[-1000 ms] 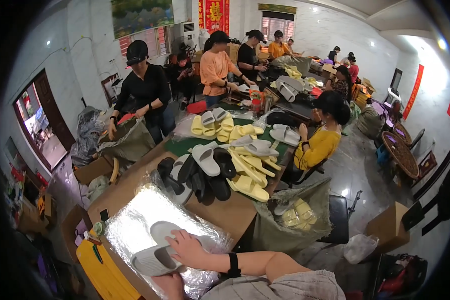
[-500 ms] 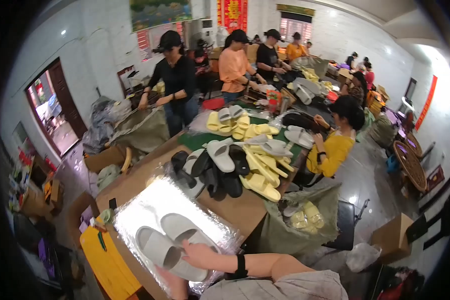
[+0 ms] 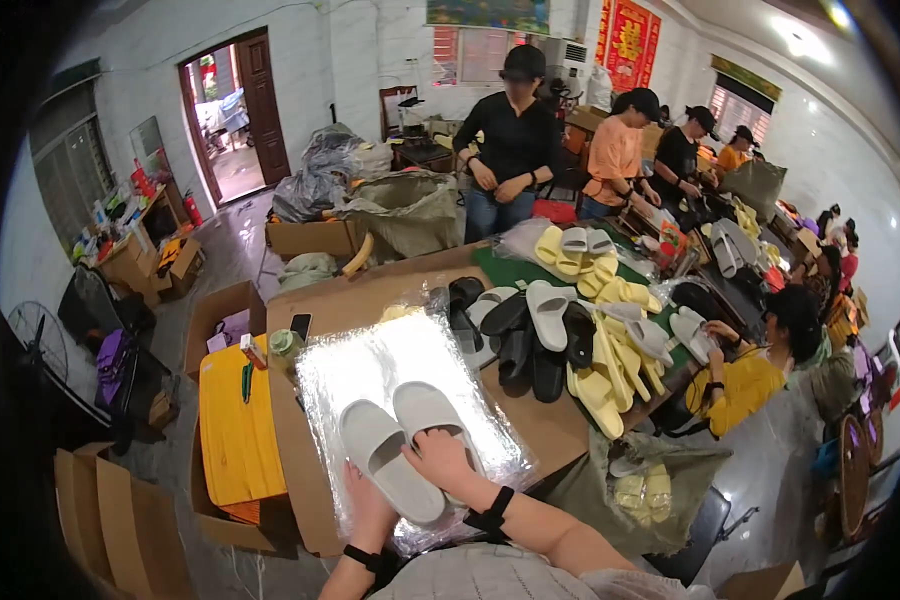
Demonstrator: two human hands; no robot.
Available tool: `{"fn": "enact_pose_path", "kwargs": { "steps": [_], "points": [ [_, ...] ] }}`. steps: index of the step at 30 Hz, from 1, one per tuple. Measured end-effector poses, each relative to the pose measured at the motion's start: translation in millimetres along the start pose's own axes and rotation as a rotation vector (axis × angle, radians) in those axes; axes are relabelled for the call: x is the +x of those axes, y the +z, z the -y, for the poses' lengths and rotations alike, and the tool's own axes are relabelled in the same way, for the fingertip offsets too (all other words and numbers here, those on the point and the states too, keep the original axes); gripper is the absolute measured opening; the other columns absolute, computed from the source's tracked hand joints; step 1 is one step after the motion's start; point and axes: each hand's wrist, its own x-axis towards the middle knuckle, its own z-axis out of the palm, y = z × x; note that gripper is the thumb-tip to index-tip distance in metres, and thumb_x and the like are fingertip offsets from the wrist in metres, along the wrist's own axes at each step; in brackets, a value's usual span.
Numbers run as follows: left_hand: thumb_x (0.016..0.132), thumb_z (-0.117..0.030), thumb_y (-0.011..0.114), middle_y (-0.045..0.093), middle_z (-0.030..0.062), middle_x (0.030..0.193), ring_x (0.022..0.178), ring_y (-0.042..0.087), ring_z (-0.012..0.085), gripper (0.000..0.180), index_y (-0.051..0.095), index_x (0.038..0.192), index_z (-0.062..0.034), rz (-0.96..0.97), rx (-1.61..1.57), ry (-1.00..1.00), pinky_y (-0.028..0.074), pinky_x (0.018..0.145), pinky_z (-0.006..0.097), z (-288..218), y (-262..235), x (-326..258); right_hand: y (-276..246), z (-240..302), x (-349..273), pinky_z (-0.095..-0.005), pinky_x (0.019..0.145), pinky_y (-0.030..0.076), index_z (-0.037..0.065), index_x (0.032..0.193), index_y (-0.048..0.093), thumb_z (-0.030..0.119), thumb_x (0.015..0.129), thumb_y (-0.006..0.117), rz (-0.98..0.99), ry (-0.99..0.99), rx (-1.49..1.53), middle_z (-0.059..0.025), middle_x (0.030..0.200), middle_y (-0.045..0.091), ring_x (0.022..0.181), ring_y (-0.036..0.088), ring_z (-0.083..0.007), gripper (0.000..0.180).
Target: Moving a cardboard box and sorting pairs of sandals into a larger sack.
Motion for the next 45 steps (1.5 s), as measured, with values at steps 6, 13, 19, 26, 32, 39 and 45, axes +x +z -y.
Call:
{"fn": "enact_pose_path", "kwargs": {
  "steps": [6,13,19,26,32,39,45],
  "points": [
    [0.085,-0.048,0.06,0.044,0.0182,0.15,0.144,0.026,0.0443,0.067,0.051,0.143,-0.0148,0.069,0.079,-0.045,0.015,0.12,0.053,-5.3,-3.6,2.8,1.0,-7.0,3.9,-0.0478,0.065,0.053,0.0,0.081,0.067,0.045,0.092,0.06,-0.013,0.009,-0.069,-0.0237,0.078,0.065,0.073,0.066,-0.0375,0.047],
    [0.079,-0.042,0.063,0.024,0.0316,0.156,0.147,0.017,0.0469,0.08,0.043,0.145,-0.0005,0.019,0.01,-0.084,0.016,0.12,0.054,20.0,20.2,-0.2,-5.3,-33.2,10.6,-0.0478,0.063,0.053,0.001,0.071,0.066,0.045,0.093,0.058,-0.003,0.121,-0.117,-0.0218,0.07,0.064,0.065,0.065,-0.0394,0.05],
    [0.072,-0.048,0.071,0.018,0.0354,0.156,0.147,0.013,0.0509,0.097,0.036,0.149,-0.0026,0.213,-0.085,-0.018,0.016,0.12,0.054,35.1,-0.1,5.4,-53.7,-104.3,-23.7,-0.0497,0.063,0.048,-0.006,0.066,0.061,0.043,0.091,0.061,-0.283,0.32,-0.131,-0.0241,0.067,0.06,0.062,0.059,-0.0428,0.055],
    [0.076,-0.048,0.077,0.033,0.0229,0.155,0.145,0.024,0.0456,0.078,0.052,0.14,-0.0106,0.162,0.022,0.207,0.03,0.116,0.05,13.2,-30.8,6.7,-118.8,-158.9,-97.6,-0.0457,0.06,0.041,-0.01,0.071,0.052,0.024,0.088,0.071,-0.425,0.425,0.298,-0.0234,0.063,0.051,0.06,0.051,-0.031,0.043],
    [0.081,-0.03,0.075,0.055,0.0135,0.137,0.128,0.049,0.0399,0.038,0.067,0.114,-0.015,0.15,-0.097,0.184,0.042,0.105,0.046,12.0,-12.2,13.8,-149.4,-130.5,-128.8,-0.0366,0.067,0.046,-0.009,0.096,0.063,0.017,0.09,0.069,-0.373,0.403,0.437,-0.0149,0.078,0.062,0.073,0.057,-0.0186,0.028],
    [0.073,-0.043,0.081,0.051,0.0181,0.143,0.132,0.044,0.0417,0.055,0.069,0.123,-0.0226,0.147,-0.024,0.274,0.041,0.106,0.047,-0.3,-17.4,13.7,-150.7,-113.2,-135.5,-0.0383,0.077,0.049,-0.004,0.105,0.065,0.009,0.086,0.067,-0.308,0.22,0.308,-0.0209,0.096,0.068,0.086,0.064,-0.037,0.023],
    [0.078,-0.034,0.077,0.051,0.0193,0.142,0.13,0.046,0.0422,0.042,0.071,0.117,-0.0199,0.096,-0.124,0.214,0.041,0.107,0.046,24.8,0.5,15.6,-147.5,-91.3,-127.3,-0.042,0.075,0.05,-0.002,0.104,0.067,0.013,0.083,0.069,-0.274,0.177,0.299,-0.0217,0.095,0.067,0.086,0.063,-0.0423,0.026]
  ]
}}
